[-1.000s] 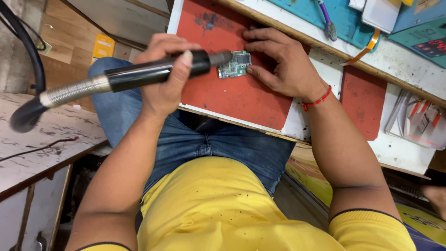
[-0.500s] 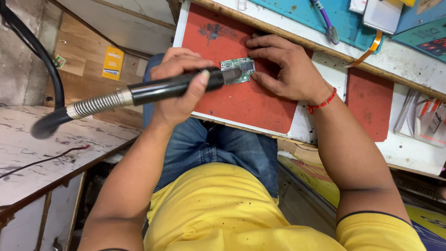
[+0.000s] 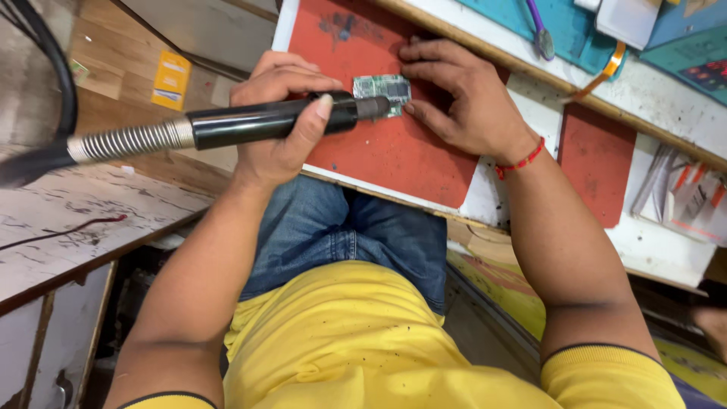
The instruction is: The person scrubs a small circuit board with a toothbrush, then uses a hot air gun to heat the board. The person holds the board steady with one hand while directing the hot air with the other.
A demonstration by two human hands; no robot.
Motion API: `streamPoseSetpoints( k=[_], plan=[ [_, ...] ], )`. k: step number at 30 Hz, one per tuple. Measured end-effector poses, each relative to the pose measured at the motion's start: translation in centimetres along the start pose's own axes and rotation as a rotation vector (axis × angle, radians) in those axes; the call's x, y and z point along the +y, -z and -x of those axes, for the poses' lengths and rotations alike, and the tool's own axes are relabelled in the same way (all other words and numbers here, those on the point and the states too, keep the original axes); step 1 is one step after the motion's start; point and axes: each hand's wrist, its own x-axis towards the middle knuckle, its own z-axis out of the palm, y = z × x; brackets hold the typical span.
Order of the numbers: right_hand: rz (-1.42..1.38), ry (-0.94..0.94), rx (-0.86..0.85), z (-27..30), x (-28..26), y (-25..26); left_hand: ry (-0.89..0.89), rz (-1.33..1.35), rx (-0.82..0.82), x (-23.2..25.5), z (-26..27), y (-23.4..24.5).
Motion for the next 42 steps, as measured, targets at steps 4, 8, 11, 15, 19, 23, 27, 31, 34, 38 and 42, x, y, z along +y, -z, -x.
streamPoseSetpoints(
  k=[4, 8, 11, 15, 19, 23, 27, 31, 34, 38, 42],
  plan=[
    [-0.020, -0.013, 0.006, 0.3, 0.1, 0.0, 0.145, 0.052, 0.091, 0.4, 0.0, -0.2],
    [-0.033, -0.021, 0.000, 0.1, 0.4, 0.1, 0.144, 0.062, 0.087, 1.0, -0.8, 0.0],
    [-0.004, -0.010, 0.013, 0.6, 0.7, 0.0, 0.111, 0.040, 0.008, 1.4, -0.8, 0.0],
    [-0.012, -0.006, 0.015, 0.9, 1.9, -0.5, 0.176, 0.041, 0.123, 0.8, -0.5, 0.2],
    [0.002, -0.024, 0.012, 1.7, 2.6, -1.1, 0.148, 0.079, 0.052, 0.1, 0.2, 0.2],
    [0.027, 0.006, 0.055, 0.7, 1.9, -0.9, 0.170, 0.077, 0.134, 1.6, -1.5, 0.0],
    [-0.042, -0.104, 0.010, 0.8, 2.0, -0.6, 0.071, 0.050, 0.022, 2.1, -2.4, -0.2],
    [-0.031, -0.109, 0.003, 1.9, 3.2, -1.8, 0.157, 0.057, 0.121, 0.7, -0.3, -0.1],
    [-0.019, -0.080, 0.002, 1.8, 3.0, -1.4, 0.134, 0.058, 0.052, 0.4, -0.4, -0.1],
    [-0.034, -0.034, 0.025, 0.1, 0.8, -0.2, 0.195, 0.062, 0.120, 1.3, -0.7, 0.0],
    [-0.027, -0.063, 0.006, -0.3, -0.9, 0.3, 0.114, 0.006, 0.042, 0.8, 0.0, -0.1]
  ],
)
